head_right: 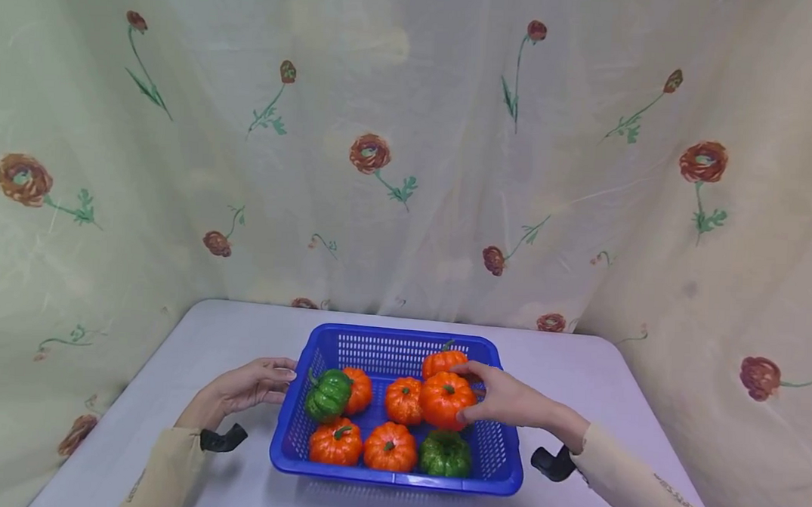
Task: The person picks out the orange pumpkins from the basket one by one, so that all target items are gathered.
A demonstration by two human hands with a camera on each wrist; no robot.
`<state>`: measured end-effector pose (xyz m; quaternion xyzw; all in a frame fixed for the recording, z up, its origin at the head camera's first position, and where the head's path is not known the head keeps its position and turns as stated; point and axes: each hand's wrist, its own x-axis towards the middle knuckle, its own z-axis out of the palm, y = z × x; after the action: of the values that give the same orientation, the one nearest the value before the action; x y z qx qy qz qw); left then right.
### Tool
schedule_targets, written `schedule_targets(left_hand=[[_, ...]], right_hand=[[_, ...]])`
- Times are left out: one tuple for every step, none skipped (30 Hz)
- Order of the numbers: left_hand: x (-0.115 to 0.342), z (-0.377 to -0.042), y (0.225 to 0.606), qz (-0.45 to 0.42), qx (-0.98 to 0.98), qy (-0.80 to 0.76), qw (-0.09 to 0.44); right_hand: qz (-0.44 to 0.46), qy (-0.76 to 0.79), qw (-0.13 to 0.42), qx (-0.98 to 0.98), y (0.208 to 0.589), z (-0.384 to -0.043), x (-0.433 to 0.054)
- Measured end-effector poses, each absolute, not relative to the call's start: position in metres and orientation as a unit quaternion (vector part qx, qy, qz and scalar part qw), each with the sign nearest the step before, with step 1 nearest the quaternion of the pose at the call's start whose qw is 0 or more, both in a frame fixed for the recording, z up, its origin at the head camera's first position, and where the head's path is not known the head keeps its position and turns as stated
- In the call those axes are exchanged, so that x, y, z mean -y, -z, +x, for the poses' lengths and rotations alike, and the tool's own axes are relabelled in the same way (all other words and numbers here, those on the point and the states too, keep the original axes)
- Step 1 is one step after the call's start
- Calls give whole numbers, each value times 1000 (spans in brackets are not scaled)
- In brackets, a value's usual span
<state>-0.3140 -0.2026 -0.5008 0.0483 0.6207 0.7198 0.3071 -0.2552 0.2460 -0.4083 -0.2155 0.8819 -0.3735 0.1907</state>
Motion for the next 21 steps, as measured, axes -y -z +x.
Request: schedule_targets(left_hand=[[202,-314,501,46,-620,-720,307],[202,-313,500,44,-620,-721,307],[202,-313,500,41,-619,-721,307],[202,-313,500,40,-619,-722,307],[201,-313,500,39,-619,-722,307],[201,-314,501,38,-618,-722,308],[202,-313,501,39,-617,-723,308],[202,-313,501,41,-617,-723,308],[202,-313,502,43,-617,-723,308],[203,-313,502,45,-616,-724,308],[203,-313,503,46,-616,-724,308],[203,-313,503,47,-616,-724,307],[203,-313,504,48,-615,-725,306],[203,-313,504,50,-616,-725,305],[203,-313,504,50,-616,-725,304],[203,-313,505,50,-617,-725,304],[203,-313,505,51,-617,-724,303],[203,-313,505,52,-617,-725,303],[203,-313,505,52,-616,-725,304],[203,-313,505,54,-616,-725,304],[202,-313,505,51,-614,-726,305]], right_hand=[[-215,375,187,-882,406,-255,-250],[-215,373,180,-884,403,-256,-255],[-215,372,173,-886,401,-256,-260],[-214,372,167,-888,399,-256,-265],[-213,373,159,-889,397,-256,-269],[-211,374,151,-890,396,-256,-274],[-210,376,143,-891,395,-257,-278],[-209,380,136,-891,394,-257,-283],[-206,385,130,-890,393,-257,-287],[-205,389,124,-890,393,-258,-291],[-202,392,117,-890,392,-258,-295],[-197,394,111,-891,392,-258,-300],[-191,394,104,-893,392,-259,-305],[-184,394,98,-895,392,-259,-310],[-176,393,91,-898,392,-260,-315],[-168,393,84,-900,393,-261,-321],[-159,392,78,-903,395,-262,-326],[-149,389,72,-906,398,-263,-332],[-141,386,66,-909,400,-265,-338],[-134,385,61,-911,404,-267,-344],[-127,385,56,-912,407,-269,-350]])
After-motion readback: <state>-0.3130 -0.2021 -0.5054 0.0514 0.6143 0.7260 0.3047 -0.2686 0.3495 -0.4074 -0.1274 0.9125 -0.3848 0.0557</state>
